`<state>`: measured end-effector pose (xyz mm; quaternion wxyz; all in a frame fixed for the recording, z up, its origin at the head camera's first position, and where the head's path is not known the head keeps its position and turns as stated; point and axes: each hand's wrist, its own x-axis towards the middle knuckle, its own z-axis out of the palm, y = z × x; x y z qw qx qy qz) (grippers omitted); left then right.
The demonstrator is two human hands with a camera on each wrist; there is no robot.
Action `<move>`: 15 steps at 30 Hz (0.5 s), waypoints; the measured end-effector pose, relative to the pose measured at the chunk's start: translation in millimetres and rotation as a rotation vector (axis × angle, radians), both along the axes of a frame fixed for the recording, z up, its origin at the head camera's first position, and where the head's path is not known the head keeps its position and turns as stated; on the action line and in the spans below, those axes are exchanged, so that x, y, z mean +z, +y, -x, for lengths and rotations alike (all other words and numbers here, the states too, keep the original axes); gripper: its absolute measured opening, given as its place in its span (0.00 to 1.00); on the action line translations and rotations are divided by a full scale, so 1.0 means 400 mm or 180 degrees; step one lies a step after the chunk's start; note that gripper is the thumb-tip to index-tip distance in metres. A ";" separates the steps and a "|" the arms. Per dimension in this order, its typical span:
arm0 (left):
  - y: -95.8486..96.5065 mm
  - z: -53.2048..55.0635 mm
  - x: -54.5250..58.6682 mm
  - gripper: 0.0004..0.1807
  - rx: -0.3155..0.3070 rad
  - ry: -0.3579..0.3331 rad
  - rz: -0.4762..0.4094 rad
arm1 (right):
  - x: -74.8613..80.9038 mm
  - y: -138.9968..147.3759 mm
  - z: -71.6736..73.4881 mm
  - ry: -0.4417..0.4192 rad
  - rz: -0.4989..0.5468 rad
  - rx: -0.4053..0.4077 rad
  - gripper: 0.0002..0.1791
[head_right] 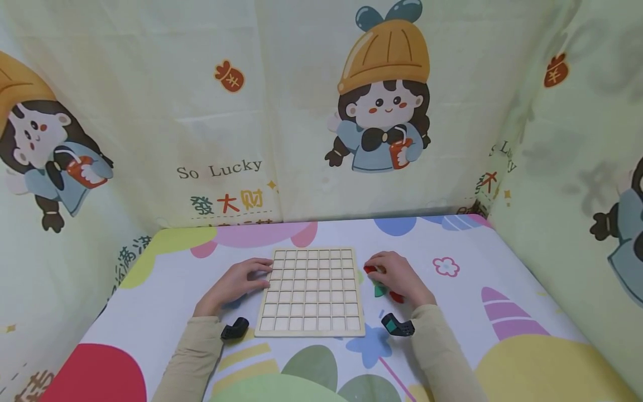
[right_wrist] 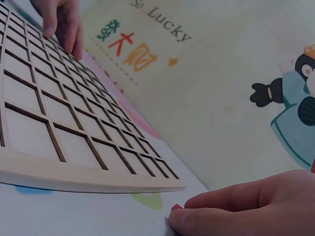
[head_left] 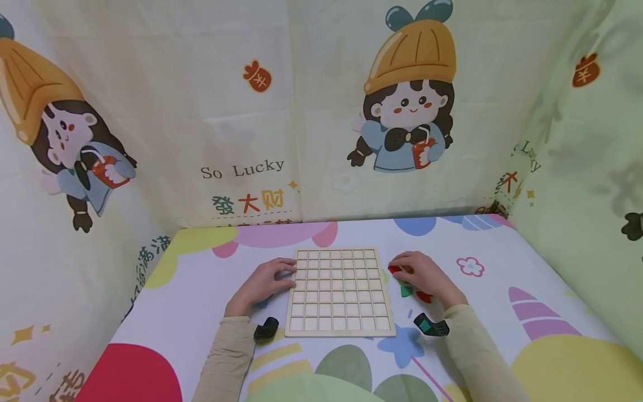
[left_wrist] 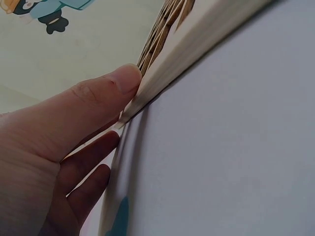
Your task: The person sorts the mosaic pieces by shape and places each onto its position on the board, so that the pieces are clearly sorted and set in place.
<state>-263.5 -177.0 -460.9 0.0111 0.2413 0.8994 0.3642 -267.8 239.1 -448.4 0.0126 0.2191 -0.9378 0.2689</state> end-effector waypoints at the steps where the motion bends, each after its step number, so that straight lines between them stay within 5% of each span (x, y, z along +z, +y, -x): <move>1: 0.000 -0.001 0.000 0.20 0.0000 0.0002 -0.0004 | -0.001 -0.002 0.000 0.0008 0.0002 -0.0008 0.15; 15: -0.001 -0.006 0.008 0.20 0.0002 -0.0014 -0.0032 | -0.002 -0.013 -0.005 0.0218 -0.0351 0.0095 0.18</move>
